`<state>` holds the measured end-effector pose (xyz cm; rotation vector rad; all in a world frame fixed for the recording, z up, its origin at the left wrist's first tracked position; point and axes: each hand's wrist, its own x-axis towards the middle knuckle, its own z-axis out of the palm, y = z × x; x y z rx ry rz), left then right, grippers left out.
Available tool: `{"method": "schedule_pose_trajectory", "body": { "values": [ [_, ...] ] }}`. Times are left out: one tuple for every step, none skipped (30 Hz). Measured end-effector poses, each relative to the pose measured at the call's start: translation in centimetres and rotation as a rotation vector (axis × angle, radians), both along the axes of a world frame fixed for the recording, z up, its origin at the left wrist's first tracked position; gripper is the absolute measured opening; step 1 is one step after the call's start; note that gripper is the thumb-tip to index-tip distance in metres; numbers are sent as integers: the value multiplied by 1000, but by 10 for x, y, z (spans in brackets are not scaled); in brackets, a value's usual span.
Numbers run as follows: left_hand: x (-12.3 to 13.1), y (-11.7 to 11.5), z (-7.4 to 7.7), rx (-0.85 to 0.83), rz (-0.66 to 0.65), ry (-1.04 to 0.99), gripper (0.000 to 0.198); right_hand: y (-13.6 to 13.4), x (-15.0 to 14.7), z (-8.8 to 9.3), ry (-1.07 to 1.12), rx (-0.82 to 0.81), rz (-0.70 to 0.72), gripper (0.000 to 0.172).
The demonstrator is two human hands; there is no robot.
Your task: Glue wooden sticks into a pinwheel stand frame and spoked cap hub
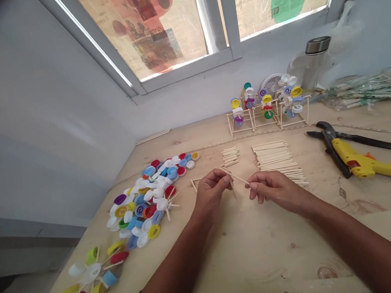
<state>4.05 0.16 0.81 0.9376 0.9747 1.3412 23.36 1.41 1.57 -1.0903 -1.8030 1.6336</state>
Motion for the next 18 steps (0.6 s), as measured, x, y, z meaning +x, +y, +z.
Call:
{"method": "schedule_pose_trajectory", "body": {
  "values": [
    [-2, 1, 0, -1, 27, -16, 17, 0, 0, 0, -44, 37, 24, 36],
    [-5, 2, 1, -3, 56, -40, 17, 1, 1, 0, -97, 81, 44, 35],
    [-7, 3, 1, -7, 84, -71, 17, 1, 1, 0, -156, 130, 60, 33],
    [-10, 4, 2, -13, 108, -107, 17, 1, 1, -1, -216, 181, 71, 32],
    [-13, 5, 3, -20, 130, -145, 18, 1, 1, -1, -268, 230, 73, 31],
    [-16, 6, 4, -28, 148, -180, 19, 1, 2, -2, -310, 271, 71, 31],
    [-18, 7, 6, -36, 164, -212, 20, 1, 3, -3, -336, 295, 59, 32],
    [-21, 8, 7, -42, 180, -238, 21, 2, 4, -3, -342, 300, 32, 34],
    [-23, 9, 8, -47, 195, -259, 22, 2, 6, -4, -330, 294, -15, 37],
    [-25, 10, 8, -52, 209, -276, 23, 3, 8, -3, -303, 288, -80, 40],
    [-27, 11, 9, -55, 219, -287, 24, 4, 10, -1, -268, 286, -156, 42],
    [-28, 11, 9, -58, 227, -295, 24, 5, 13, 2, -229, 294, -243, 44],
    [-29, 12, 8, -59, 232, -300, 25, 7, 16, 6, -186, 313, -347, 44],
    [-29, 12, 8, -59, 235, -301, 25, 8, 18, 11, -140, 333, -458, 43],
    [-29, 13, 8, -59, 238, -300, 25, 9, 21, 17, -84, 346, -571, 41],
    [-29, 13, 7, -60, 240, -299, 25, 10, 24, 23, -11, 349, -678, 37],
    [-29, 13, 7, -61, 241, -297, 26, 11, 26, 29, 74, 342, -769, 31],
    [-28, 13, 7, -61, 243, -295, 26, 12, 29, 34, 163, 337, -847, 26]
  ]
}}
